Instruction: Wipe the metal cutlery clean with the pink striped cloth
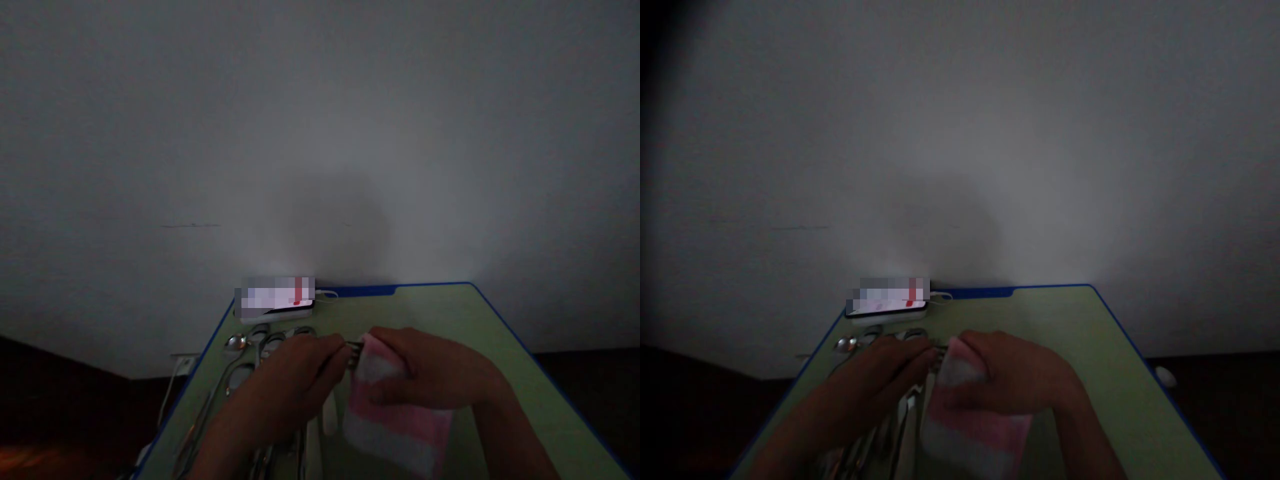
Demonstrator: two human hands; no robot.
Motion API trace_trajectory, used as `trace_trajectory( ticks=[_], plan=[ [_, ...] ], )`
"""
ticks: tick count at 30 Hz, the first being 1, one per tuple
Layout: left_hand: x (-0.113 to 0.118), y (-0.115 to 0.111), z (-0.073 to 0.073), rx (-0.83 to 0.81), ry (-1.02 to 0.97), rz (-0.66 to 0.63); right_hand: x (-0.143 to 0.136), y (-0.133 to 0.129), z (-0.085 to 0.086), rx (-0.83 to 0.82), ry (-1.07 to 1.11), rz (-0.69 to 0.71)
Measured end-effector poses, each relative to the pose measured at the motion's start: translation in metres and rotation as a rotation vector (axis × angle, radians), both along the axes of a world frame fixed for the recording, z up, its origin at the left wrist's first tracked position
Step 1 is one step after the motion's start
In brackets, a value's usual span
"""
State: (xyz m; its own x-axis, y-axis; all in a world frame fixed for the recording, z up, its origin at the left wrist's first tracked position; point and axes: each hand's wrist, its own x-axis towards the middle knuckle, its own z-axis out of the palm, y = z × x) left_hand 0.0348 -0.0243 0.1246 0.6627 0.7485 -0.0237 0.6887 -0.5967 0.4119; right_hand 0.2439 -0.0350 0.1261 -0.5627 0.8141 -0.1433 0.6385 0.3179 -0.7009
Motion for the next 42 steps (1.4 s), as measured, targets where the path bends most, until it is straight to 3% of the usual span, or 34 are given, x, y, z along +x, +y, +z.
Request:
trace_trajectory(
  ticks=[7,12,15,19,22,26,29,33,36,42],
  plan=[
    [0.002,-0.018,0.010,0.026,-0.045,-0.047,-0.004,-0.010,0.004,0.147,0.040,0.063],
    [0.001,-0.021,0.006,0.038,-0.127,-0.064,-0.011,-0.013,0.003,0.324,0.058,0.076],
    [0.002,-0.013,-0.006,0.141,-0.066,-0.054,-0.015,-0.004,-0.011,0.367,0.073,0.105],
    [0.000,-0.004,-0.022,0.160,-0.023,-0.083,-0.019,0.002,-0.046,0.282,0.143,0.093],
    [-0.004,-0.002,-0.026,0.117,0.011,-0.161,-0.013,-0.011,-0.070,0.149,0.238,0.003],
    [0.000,-0.001,-0.033,0.057,-0.084,-0.179,0.010,-0.039,-0.089,0.053,0.293,-0.100],
    [0.010,-0.005,-0.051,0.026,-0.146,-0.136,0.028,-0.056,-0.105,0.040,0.327,-0.228],
    [0.019,-0.018,-0.084,0.038,-0.199,-0.038,0.037,-0.062,-0.130,0.172,0.266,-0.392],
    [0.018,-0.021,-0.099,0.043,-0.263,0.047,0.034,-0.050,-0.139,0.238,0.225,-0.392],
    [0.025,-0.004,-0.109,0.025,-0.394,0.150,0.027,-0.018,-0.140,0.286,0.286,-0.406]
  ],
)
